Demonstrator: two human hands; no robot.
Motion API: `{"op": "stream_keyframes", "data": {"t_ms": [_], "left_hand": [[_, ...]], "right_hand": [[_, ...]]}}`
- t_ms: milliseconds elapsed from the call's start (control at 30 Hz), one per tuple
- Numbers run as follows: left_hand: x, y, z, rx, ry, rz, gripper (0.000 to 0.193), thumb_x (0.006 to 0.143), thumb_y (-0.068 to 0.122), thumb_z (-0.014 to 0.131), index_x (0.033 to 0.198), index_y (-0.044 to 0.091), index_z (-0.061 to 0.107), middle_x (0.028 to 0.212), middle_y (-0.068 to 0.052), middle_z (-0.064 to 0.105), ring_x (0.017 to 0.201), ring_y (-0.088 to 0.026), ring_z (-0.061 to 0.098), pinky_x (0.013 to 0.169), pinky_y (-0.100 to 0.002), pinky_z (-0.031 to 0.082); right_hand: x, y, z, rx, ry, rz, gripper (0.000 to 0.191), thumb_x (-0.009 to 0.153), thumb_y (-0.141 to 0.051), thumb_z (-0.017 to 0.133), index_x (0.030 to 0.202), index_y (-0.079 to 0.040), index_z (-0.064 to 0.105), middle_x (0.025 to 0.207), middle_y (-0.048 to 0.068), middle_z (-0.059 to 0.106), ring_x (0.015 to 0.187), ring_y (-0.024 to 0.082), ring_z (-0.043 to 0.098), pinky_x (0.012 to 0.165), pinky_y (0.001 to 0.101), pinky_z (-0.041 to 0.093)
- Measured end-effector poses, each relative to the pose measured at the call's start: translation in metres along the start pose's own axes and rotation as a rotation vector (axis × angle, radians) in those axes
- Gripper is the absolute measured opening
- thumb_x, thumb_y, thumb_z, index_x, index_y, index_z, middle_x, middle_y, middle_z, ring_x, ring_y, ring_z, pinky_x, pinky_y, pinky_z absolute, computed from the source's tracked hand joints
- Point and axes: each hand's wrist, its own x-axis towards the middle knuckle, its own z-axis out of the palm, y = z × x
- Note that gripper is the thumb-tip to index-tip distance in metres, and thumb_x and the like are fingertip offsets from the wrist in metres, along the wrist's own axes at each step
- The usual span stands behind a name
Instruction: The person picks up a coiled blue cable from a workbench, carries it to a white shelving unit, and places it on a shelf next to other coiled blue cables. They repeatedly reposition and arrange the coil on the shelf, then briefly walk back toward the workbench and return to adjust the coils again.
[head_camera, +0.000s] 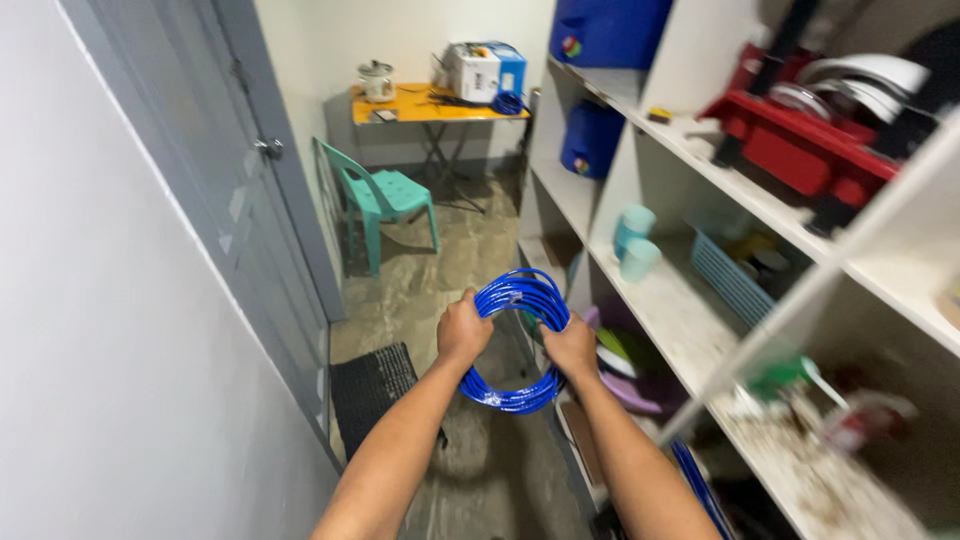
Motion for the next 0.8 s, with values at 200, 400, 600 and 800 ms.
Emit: {"op": "stream_keyframes", "data": {"t_ms": [200, 400, 600, 800], "left_hand": [[0.122, -0.011, 0.025, -0.098, 0.208, -0.128, 0.021, 0.084, 0.023, 0.069, 0.102, 0.012, 0.069, 0.095, -0.021, 0.074, 0.094, -0.044, 0.069, 0.082, -0.054, 0.055], [0.229, -0.041, 0.056, -0.301, 0.226, -0.170, 0.035, 0.075, 0.029, 0.081, 0.103, 0.010, 0.070, 0.097, -0.016, 0.076, 0.096, -0.037, 0.073, 0.085, -0.048, 0.056], [0.327, -0.092, 0.087, -0.347, 0.289, -0.118, 0.053, 0.067, 0.029, 0.085, 0.110, 0.005, 0.064, 0.097, -0.018, 0.074, 0.093, -0.037, 0.072, 0.083, -0.047, 0.055], [0.451, -0.144, 0.092, -0.289, 0.266, -0.123, 0.036, 0.076, 0.030, 0.081, 0.095, 0.003, 0.067, 0.090, -0.022, 0.074, 0.091, -0.041, 0.072, 0.079, -0.048, 0.057]], "right_hand": [[0.125, -0.003, 0.079, 0.468, -0.151, 0.109, 0.055, 0.078, -0.030, 0.087, 0.116, -0.003, 0.057, 0.097, 0.013, 0.071, 0.085, 0.025, 0.069, 0.077, 0.0392, 0.057], [0.208, -0.016, 0.141, 0.539, -0.176, 0.198, 0.033, 0.095, -0.023, 0.068, 0.117, -0.003, 0.053, 0.089, 0.015, 0.066, 0.075, 0.027, 0.065, 0.067, 0.0429, 0.052], [0.294, -0.040, 0.202, 0.396, -0.090, -0.029, 0.026, 0.099, -0.025, 0.071, 0.105, -0.002, 0.061, 0.082, 0.015, 0.069, 0.067, 0.019, 0.066, 0.060, 0.0351, 0.052], [0.375, -0.082, 0.284, 0.506, -0.208, 0.212, 0.030, 0.090, -0.021, 0.074, 0.106, -0.001, 0.059, 0.078, 0.014, 0.065, 0.061, 0.022, 0.065, 0.054, 0.0376, 0.052]]}}
